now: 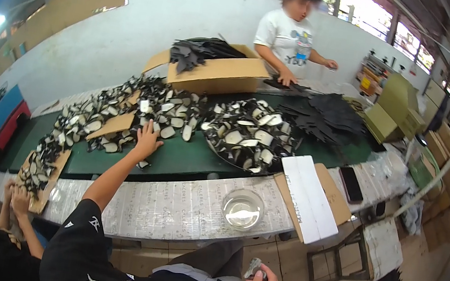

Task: Applying adhesive and assembling small black and white shoe components at a factory workbench.

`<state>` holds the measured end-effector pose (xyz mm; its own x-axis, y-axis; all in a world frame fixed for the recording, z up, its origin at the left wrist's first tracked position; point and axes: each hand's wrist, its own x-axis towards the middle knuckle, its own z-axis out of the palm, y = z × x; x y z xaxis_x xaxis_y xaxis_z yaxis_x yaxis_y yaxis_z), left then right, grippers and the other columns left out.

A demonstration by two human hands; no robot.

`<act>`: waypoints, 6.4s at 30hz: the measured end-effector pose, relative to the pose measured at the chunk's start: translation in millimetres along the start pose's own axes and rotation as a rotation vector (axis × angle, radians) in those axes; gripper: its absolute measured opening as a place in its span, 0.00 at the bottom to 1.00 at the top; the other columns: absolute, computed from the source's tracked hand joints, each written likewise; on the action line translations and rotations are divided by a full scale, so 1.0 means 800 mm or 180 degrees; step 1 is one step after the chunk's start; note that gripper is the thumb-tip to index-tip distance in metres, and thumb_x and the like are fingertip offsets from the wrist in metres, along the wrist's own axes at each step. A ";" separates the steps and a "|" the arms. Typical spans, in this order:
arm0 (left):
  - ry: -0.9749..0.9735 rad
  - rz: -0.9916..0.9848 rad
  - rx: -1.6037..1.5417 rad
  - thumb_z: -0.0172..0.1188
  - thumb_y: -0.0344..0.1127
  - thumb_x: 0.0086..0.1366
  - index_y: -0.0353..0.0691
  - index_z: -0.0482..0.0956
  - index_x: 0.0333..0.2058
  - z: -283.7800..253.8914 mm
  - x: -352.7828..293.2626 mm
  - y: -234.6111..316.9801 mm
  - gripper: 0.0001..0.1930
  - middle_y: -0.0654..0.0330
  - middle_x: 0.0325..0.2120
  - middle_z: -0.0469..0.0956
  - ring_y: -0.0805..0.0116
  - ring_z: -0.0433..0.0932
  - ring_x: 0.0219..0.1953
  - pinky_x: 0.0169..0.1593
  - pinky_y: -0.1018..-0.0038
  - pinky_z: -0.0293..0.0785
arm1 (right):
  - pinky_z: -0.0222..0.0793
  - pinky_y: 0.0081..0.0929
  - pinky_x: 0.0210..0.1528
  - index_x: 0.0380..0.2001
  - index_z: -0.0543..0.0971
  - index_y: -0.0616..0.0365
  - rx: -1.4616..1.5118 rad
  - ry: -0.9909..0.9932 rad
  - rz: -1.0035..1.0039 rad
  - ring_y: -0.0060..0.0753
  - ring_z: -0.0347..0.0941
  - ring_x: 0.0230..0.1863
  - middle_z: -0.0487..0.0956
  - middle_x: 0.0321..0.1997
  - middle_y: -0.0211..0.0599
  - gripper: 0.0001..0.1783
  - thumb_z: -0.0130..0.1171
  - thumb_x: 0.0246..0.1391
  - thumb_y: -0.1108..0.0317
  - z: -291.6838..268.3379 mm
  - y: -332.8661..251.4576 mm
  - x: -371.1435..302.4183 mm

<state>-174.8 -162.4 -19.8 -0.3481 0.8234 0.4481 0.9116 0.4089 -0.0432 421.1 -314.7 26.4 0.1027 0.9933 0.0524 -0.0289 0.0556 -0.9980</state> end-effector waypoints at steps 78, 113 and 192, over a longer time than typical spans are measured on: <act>-0.3064 -0.0994 -0.6535 0.64 0.31 0.61 0.31 0.78 0.48 -0.247 -0.310 0.313 0.16 0.62 0.36 0.80 0.78 0.76 0.36 0.42 0.80 0.73 | 0.75 0.27 0.37 0.42 0.80 0.63 -0.1212 -0.0880 -0.1304 0.38 0.77 0.41 0.78 0.43 0.43 0.13 0.60 0.51 0.79 0.051 -0.047 -0.034; -0.3093 -0.1106 -0.6399 0.64 0.31 0.62 0.34 0.80 0.46 -0.244 -0.311 0.315 0.15 0.64 0.33 0.80 0.79 0.76 0.32 0.37 0.82 0.72 | 0.74 0.26 0.38 0.43 0.80 0.63 -0.1108 -0.0971 -0.1002 0.33 0.76 0.40 0.78 0.43 0.42 0.12 0.58 0.54 0.77 0.047 -0.049 -0.019; -0.3909 -0.0474 -0.9575 0.66 0.26 0.56 0.33 0.69 0.41 -0.275 -0.273 0.306 0.17 0.59 0.32 0.68 0.66 0.75 0.34 0.33 0.75 0.85 | 0.76 0.22 0.29 0.45 0.77 0.66 0.0689 -0.1059 0.1041 0.22 0.74 0.29 0.78 0.34 0.36 0.13 0.53 0.62 0.69 0.012 0.094 -0.022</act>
<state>172.3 -329.2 68.3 0.3822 0.8895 0.2505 -0.9174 0.3328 0.2182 407.2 -326.7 -49.3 -0.2670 0.9387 -0.2182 -0.2154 -0.2788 -0.9359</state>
